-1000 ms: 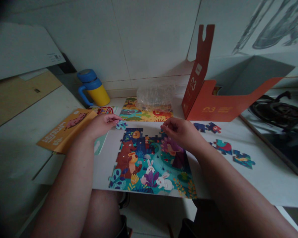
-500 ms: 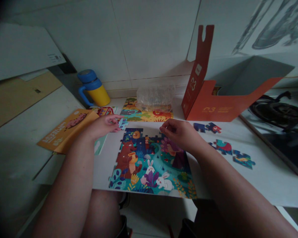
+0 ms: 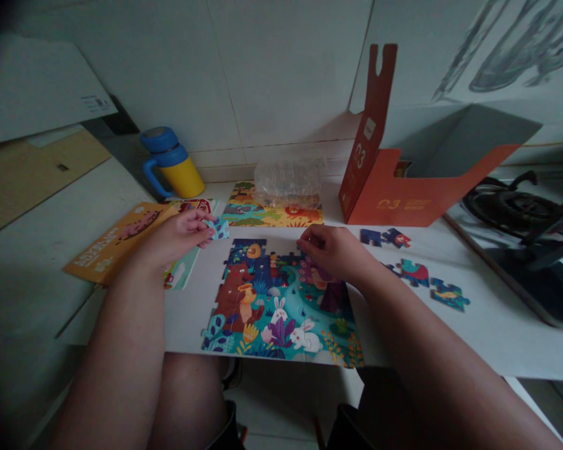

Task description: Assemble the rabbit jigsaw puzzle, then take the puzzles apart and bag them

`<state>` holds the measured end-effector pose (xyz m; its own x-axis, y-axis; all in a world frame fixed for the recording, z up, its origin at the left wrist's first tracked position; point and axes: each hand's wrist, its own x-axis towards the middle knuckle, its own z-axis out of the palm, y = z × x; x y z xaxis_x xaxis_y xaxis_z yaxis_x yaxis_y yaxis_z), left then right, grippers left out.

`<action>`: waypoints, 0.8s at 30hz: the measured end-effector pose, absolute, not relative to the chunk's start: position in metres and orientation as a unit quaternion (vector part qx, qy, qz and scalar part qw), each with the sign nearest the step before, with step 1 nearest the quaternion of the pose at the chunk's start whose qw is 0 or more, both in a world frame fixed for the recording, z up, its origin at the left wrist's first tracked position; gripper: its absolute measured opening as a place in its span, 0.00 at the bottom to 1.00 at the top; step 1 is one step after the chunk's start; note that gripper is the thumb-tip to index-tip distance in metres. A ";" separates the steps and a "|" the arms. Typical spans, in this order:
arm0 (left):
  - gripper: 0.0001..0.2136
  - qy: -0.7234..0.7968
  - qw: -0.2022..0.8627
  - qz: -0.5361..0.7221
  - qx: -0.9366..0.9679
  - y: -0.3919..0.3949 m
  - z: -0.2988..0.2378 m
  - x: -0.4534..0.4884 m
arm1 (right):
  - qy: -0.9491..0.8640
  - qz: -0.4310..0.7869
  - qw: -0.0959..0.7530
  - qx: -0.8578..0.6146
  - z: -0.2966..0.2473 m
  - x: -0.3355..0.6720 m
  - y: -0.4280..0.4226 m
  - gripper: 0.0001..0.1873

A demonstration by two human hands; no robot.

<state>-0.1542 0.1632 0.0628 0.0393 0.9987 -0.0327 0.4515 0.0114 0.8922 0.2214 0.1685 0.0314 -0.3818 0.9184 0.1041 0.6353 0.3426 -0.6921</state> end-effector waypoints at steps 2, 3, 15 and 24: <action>0.18 0.589 0.390 0.364 0.607 0.129 0.069 -0.157 | -0.784 0.274 0.237 -0.504 0.033 0.220 0.167 0.17; 0.17 0.588 0.399 0.354 0.608 0.108 0.070 -0.159 | -0.786 0.269 0.230 -0.507 0.033 0.220 0.167 0.16; 0.17 0.631 0.483 0.273 0.542 -0.025 0.038 -0.162 | -0.813 0.248 0.211 -0.483 0.025 0.223 0.169 0.17; 0.16 0.669 0.396 0.290 0.557 -0.024 0.029 -0.150 | -0.810 0.240 0.215 -0.490 0.019 0.227 0.173 0.18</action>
<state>-0.1499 -0.0241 0.0285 -0.0644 0.9761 -0.2076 0.5165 0.2106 0.8300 0.2274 0.1728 0.0188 -0.4271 0.8972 0.1124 0.6911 0.4041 -0.5993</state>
